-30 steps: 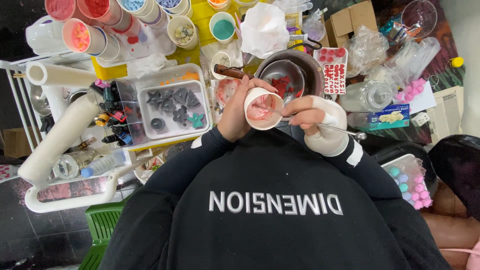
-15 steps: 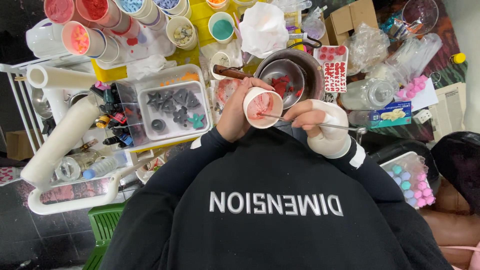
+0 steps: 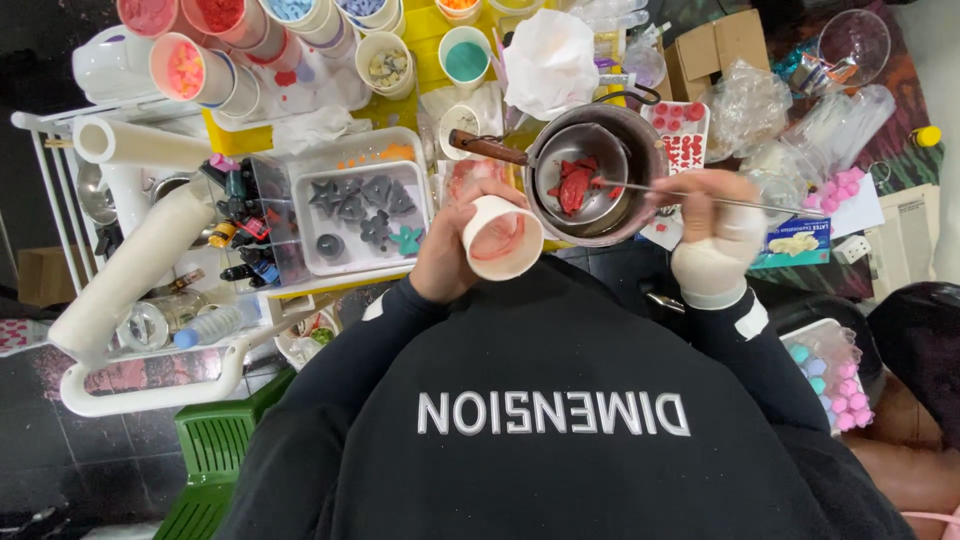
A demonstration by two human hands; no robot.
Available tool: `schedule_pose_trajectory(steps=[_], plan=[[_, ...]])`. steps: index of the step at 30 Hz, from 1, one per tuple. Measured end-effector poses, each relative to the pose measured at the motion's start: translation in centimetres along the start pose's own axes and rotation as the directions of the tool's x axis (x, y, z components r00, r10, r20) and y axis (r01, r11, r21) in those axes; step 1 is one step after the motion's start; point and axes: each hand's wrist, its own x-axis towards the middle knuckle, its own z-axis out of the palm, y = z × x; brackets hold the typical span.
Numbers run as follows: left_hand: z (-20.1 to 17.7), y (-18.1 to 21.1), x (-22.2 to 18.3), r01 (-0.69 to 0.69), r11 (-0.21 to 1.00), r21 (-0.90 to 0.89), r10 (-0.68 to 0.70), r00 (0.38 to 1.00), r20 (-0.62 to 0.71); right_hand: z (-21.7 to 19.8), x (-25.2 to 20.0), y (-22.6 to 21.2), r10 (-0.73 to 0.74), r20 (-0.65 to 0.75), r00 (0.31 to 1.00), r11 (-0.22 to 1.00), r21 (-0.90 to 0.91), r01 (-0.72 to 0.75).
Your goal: Stirring red colorant into melted wax inside a small cup using a metal tool.
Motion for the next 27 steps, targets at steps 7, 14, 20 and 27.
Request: schedule_pose_trajectory(steps=[7,14,20,27], plan=[[1.3,3.4,-2.6,0.03,0.999,0.041,-0.019,0.971,-0.238,1.4,0.9,0.9,0.071,0.147,0.987,0.997,-0.054,-0.063],[-3.0,2.3,-6.1,-0.12,0.992,0.042,0.126,0.962,-0.241,2.2,2.8,0.0,0.129,0.311,0.941,0.987,-0.132,-0.092],[-8.1,1.5,-7.4,-0.102,0.835,0.54,0.292,0.915,-0.279,2.4,2.9,-0.9,0.14,0.353,0.925,0.973,-0.223,-0.062],[-10.6,5.1,-1.9,-0.079,0.548,0.833,0.672,0.634,-0.382,2.7,2.3,-2.4,0.225,0.36,0.905,0.946,-0.302,-0.116]])
